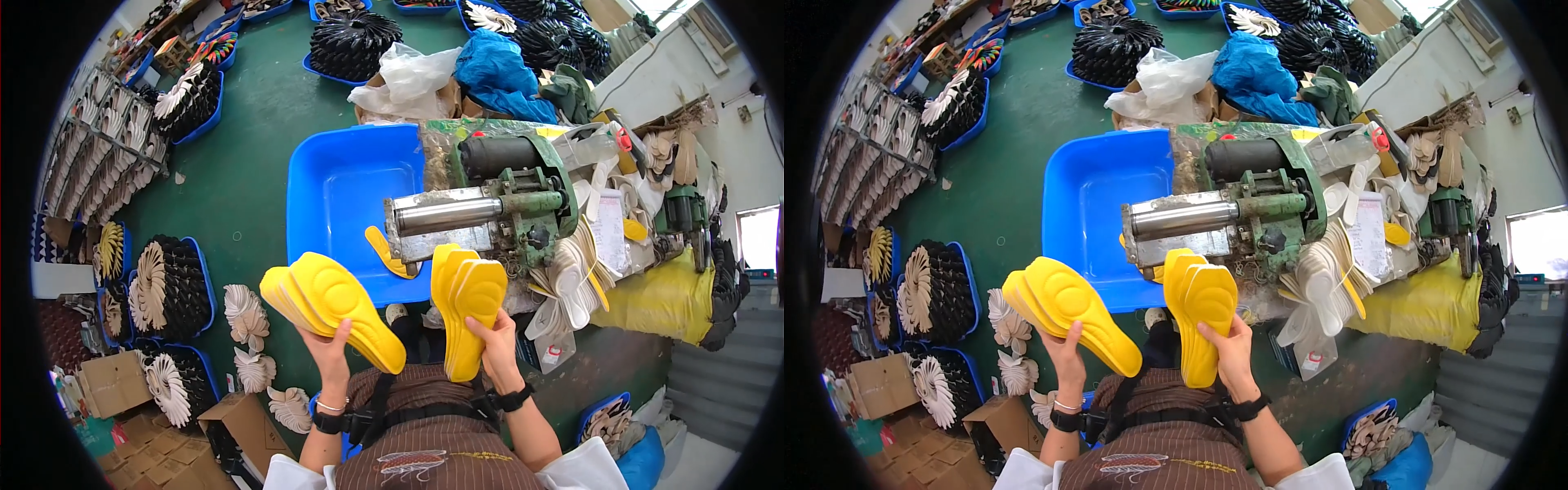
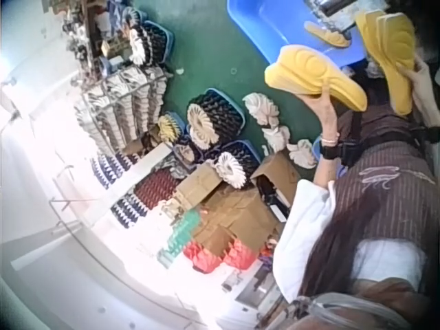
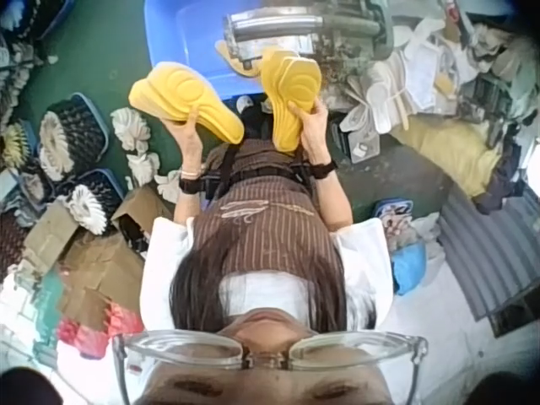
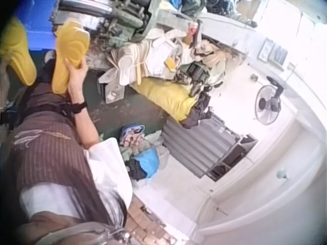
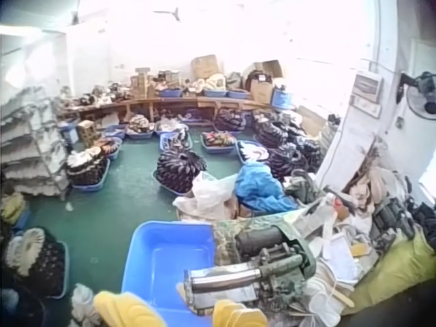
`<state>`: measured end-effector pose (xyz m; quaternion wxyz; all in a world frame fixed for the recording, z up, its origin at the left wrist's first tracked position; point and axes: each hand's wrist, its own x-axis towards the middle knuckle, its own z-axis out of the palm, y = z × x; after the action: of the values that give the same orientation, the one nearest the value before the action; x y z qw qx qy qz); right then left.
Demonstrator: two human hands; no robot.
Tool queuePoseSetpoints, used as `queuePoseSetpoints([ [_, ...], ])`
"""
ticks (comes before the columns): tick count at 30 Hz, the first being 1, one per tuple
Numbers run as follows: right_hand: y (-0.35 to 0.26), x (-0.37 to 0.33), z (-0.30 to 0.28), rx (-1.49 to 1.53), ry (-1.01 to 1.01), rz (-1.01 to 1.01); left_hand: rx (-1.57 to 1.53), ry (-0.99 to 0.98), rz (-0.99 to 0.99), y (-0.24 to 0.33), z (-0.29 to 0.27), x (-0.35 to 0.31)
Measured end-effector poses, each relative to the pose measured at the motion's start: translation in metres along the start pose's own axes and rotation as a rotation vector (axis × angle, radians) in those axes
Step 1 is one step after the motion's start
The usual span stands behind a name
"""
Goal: Picking up shoe soles, feeding them through a press machine, and then collecting and transporting bins of soles to another part of the factory.
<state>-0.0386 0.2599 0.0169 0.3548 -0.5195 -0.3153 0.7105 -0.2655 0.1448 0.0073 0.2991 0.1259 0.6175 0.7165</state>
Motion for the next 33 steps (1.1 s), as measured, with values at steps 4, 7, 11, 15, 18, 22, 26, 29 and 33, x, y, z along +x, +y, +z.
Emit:
queuePoseSetpoints([
  [4,0.003,0.049,0.010,0.004,0.045,-0.011,0.007,0.020,-0.017,-0.001,-0.020,0.005],
  [7,-0.040,0.044,0.039,0.107,-0.063,-0.218,-0.014,0.030,-0.028,-0.001,-0.029,0.004],
  [11,-0.017,0.006,0.015,-0.014,0.014,-0.271,-0.027,0.018,-0.064,0.000,-0.029,-0.001],
  [15,0.025,0.015,-0.001,-0.059,0.048,-0.229,-0.098,-0.037,-0.110,-0.001,-0.020,-0.002],
  [18,0.015,0.051,0.011,-0.172,0.048,-0.226,-0.100,-0.071,-0.123,-0.001,-0.015,-0.002],
  [22,-0.018,0.037,0.035,-0.142,-0.011,-0.368,-0.107,-0.078,-0.139,-0.001,-0.020,-0.008],
  [26,0.013,0.020,0.020,-0.148,0.108,-0.447,-0.156,-0.146,-0.186,-0.009,-0.024,-0.005],
  [29,0.018,0.048,0.010,-0.328,0.072,-0.321,-0.219,-0.180,-0.249,-0.008,-0.020,-0.006],
  [33,-0.020,0.050,0.044,-0.211,-0.057,-0.290,-0.309,-0.179,-0.310,0.003,-0.015,-0.010],
])
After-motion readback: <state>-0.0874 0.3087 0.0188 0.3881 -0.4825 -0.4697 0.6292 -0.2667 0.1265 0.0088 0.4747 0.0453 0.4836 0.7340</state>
